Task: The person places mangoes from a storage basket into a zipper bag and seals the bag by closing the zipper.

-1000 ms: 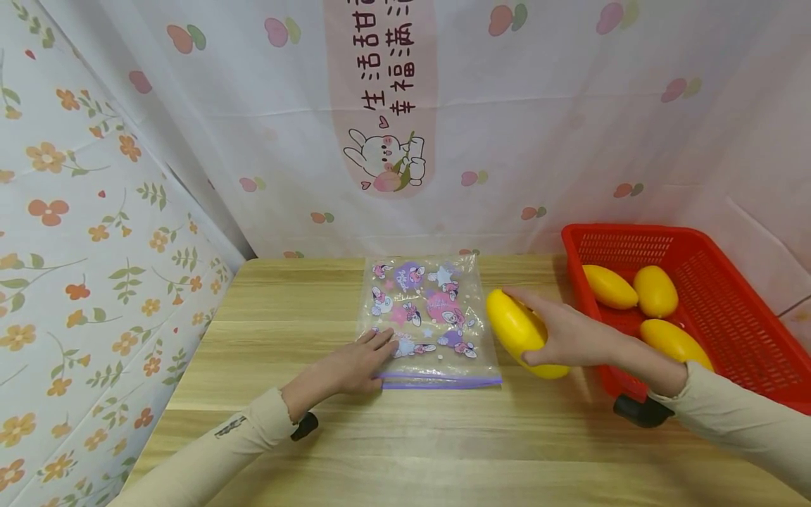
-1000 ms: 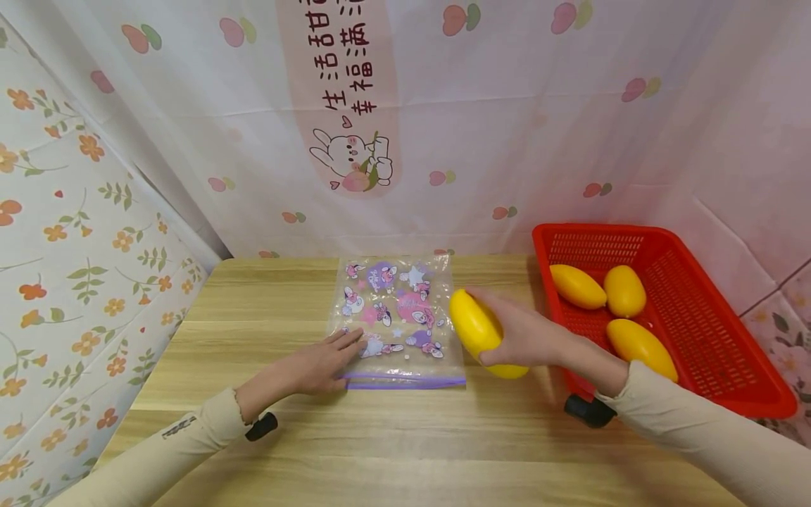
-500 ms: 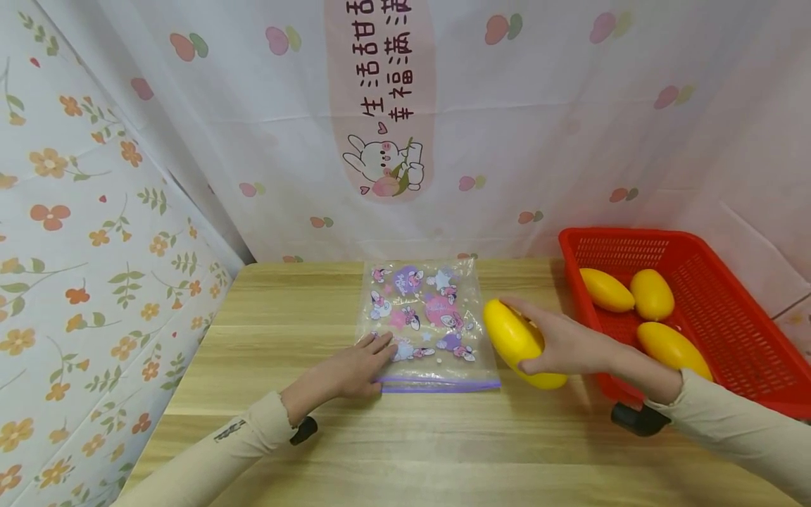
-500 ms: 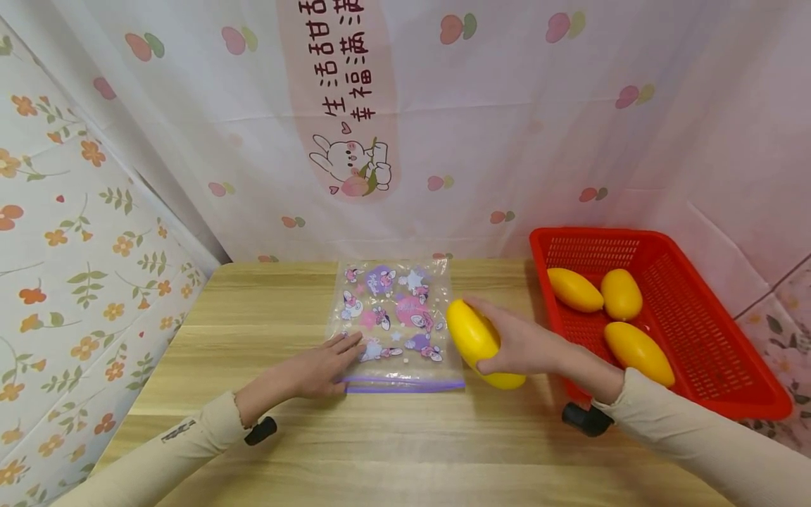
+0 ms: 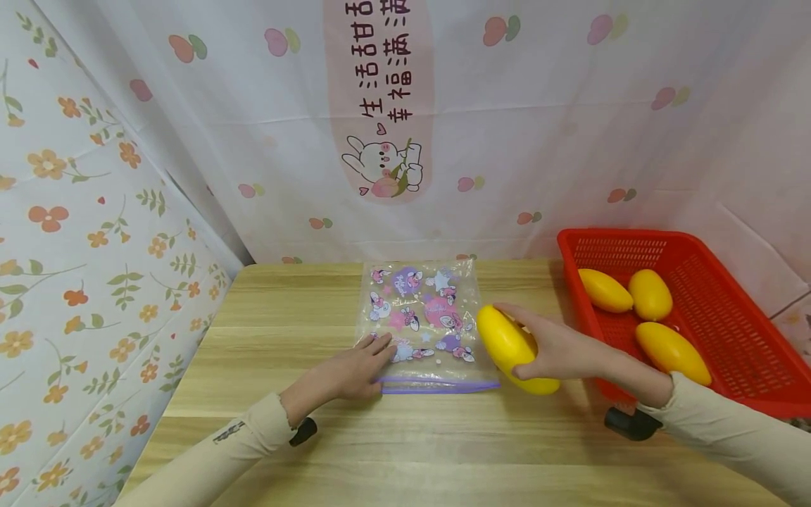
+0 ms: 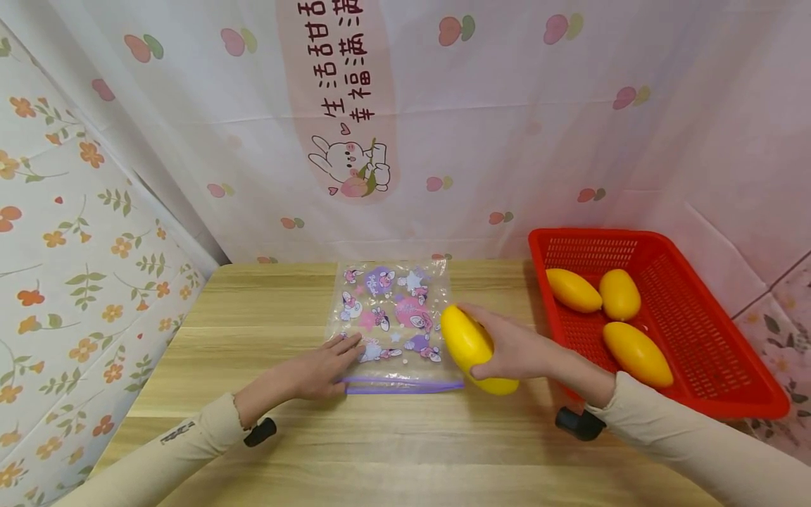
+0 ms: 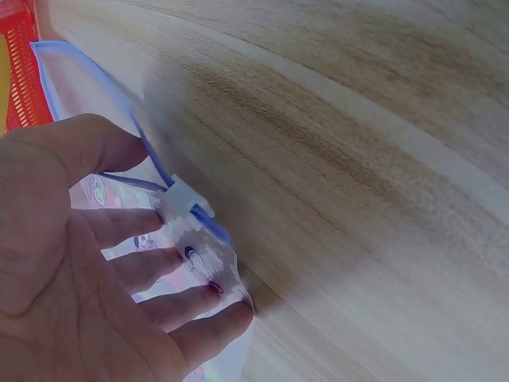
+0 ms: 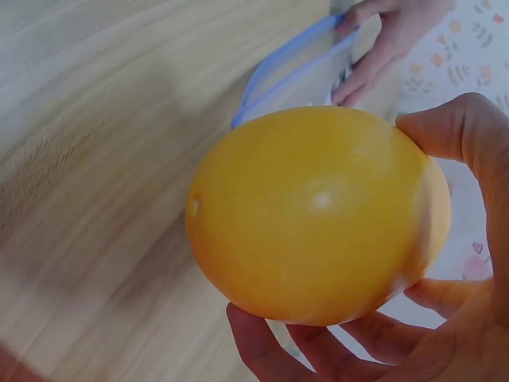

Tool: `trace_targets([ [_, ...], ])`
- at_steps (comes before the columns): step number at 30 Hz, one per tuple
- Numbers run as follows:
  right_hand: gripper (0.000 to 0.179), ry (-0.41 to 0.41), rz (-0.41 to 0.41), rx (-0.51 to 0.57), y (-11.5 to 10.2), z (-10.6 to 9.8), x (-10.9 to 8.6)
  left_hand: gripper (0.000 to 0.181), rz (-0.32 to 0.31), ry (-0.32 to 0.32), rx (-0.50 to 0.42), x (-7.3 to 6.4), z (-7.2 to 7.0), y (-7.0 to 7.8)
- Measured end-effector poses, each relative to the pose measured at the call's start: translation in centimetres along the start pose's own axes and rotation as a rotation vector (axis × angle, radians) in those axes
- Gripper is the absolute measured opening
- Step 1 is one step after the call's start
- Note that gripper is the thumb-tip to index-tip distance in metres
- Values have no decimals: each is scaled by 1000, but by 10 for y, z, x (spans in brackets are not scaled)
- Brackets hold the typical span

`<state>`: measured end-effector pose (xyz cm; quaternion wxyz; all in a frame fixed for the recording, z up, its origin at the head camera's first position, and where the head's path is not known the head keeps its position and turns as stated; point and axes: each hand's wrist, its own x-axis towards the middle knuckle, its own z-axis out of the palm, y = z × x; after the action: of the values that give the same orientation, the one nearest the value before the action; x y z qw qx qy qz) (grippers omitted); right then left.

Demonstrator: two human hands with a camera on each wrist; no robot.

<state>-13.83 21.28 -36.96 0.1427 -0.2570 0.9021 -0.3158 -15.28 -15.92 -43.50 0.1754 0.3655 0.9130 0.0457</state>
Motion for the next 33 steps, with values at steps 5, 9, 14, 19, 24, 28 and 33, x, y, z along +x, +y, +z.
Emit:
trace_targets([
  [5,100,1,-23,-14,-1,8,4,60,52,8,-4,0,0,-1],
  [9,100,-13,-36,-20,-4,14,8,59,63,9,-17,0,0,-2],
  [14,100,-34,-49,-15,-9,17,11,60,48,3,-13,1,1,-2],
  [19,100,-48,-52,5,-12,20,14,59,39,1,-10,1,1,-2],
  [24,100,-51,-50,6,-15,25,16,58,22,-5,-26,1,-1,0],
  [28,100,-64,-55,11,-19,27,17,54,8,-11,-41,1,-2,1],
  [33,100,-87,-86,47,-25,29,19,52,-5,-23,-37,2,-3,2],
])
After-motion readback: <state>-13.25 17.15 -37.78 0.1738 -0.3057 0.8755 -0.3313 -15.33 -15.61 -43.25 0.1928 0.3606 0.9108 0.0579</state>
